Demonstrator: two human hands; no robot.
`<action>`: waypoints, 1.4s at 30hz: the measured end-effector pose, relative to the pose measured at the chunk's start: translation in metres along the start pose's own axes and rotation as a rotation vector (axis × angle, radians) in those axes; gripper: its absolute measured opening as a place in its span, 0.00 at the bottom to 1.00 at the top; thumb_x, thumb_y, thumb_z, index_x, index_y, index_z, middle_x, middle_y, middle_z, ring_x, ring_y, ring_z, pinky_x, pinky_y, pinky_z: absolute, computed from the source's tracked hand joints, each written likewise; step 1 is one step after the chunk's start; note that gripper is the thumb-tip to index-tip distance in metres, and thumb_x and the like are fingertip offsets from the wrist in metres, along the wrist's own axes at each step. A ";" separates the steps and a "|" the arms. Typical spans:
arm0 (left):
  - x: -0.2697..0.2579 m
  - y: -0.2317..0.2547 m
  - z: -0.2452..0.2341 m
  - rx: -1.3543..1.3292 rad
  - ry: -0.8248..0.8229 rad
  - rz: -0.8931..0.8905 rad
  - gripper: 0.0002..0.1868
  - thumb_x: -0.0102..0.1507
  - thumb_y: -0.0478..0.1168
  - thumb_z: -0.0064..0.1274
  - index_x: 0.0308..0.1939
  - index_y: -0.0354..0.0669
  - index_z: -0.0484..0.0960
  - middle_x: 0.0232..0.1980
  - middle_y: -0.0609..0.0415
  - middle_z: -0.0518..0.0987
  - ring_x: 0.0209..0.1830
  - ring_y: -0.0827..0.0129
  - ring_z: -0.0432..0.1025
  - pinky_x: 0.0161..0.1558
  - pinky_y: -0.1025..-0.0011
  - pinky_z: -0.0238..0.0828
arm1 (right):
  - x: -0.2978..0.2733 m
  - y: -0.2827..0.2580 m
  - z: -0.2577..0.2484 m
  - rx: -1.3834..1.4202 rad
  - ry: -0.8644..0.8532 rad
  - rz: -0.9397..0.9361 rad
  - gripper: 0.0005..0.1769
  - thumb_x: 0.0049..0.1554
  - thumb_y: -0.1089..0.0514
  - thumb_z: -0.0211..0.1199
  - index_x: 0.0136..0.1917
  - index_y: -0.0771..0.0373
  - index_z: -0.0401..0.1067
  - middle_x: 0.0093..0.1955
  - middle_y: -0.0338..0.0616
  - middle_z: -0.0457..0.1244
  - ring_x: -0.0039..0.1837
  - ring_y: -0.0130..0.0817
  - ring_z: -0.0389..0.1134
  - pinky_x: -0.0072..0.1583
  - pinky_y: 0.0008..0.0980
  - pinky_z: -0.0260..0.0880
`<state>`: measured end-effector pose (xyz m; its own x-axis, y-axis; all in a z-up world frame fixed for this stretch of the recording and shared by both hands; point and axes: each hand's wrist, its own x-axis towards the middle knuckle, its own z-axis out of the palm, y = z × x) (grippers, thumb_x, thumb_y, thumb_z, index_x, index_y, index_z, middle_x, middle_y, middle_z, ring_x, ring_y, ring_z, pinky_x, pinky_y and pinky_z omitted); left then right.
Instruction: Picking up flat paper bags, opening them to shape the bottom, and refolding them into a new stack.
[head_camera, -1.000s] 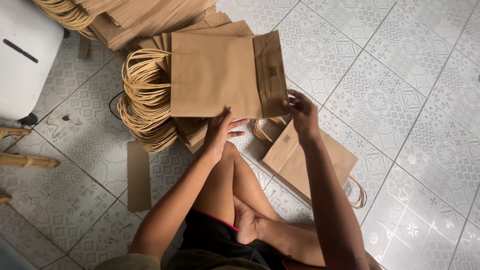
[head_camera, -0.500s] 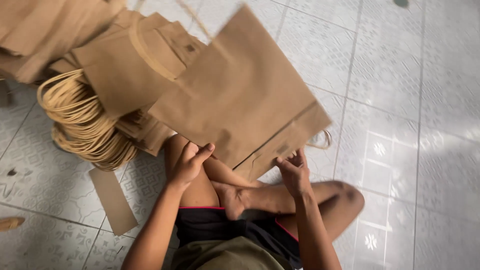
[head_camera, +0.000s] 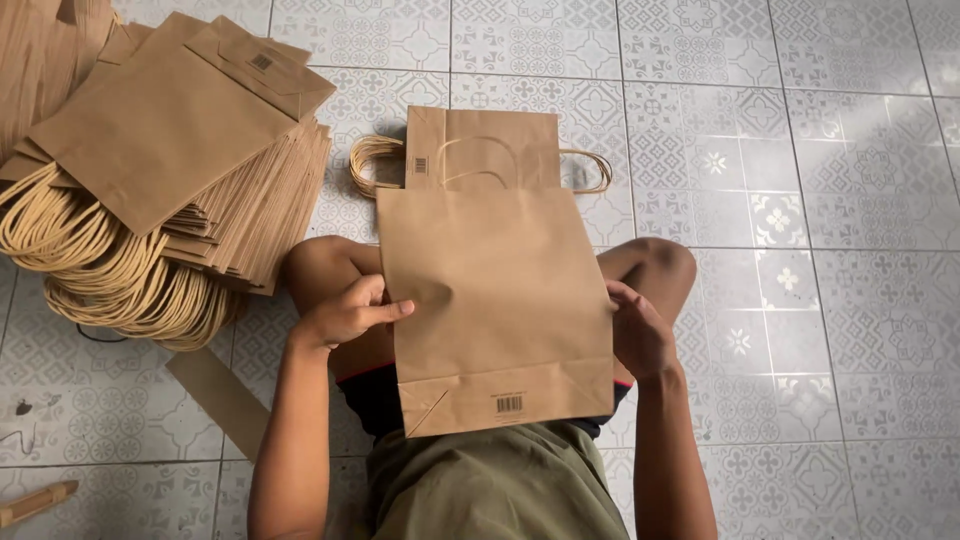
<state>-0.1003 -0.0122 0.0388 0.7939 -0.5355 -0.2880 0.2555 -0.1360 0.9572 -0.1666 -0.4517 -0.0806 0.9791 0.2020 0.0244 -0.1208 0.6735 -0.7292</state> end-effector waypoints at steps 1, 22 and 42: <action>-0.002 -0.004 0.000 0.001 -0.003 -0.004 0.14 0.65 0.39 0.59 0.29 0.35 0.73 0.21 0.52 0.73 0.20 0.73 0.70 0.24 0.78 0.68 | -0.001 -0.004 0.014 0.003 0.004 -0.001 0.37 0.61 0.42 0.52 0.71 0.75 0.63 0.58 0.61 0.68 0.54 0.51 0.74 0.54 0.51 0.75; -0.010 -0.139 0.038 -0.949 0.034 0.547 0.57 0.57 0.73 0.50 0.81 0.48 0.49 0.78 0.53 0.64 0.71 0.64 0.66 0.73 0.57 0.63 | -0.010 0.013 0.162 -0.083 0.842 -0.118 0.22 0.63 0.49 0.64 0.68 0.52 0.66 0.53 0.42 0.69 0.52 0.41 0.74 0.54 0.47 0.81; -0.070 -0.045 0.071 -0.321 0.413 0.242 0.11 0.61 0.33 0.64 0.46 0.34 0.80 0.39 0.53 0.83 0.43 0.73 0.74 0.48 0.65 0.77 | -0.086 -0.001 0.018 -0.106 0.470 -0.115 0.19 0.52 0.67 0.58 0.58 0.68 0.69 0.45 0.55 0.67 0.42 0.49 0.76 0.47 0.47 0.81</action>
<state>-0.2062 -0.0277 0.0178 0.9837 -0.1414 -0.1113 0.1436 0.2440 0.9591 -0.2532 -0.4574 -0.0697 0.9560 -0.2280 -0.1844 -0.0144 0.5915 -0.8062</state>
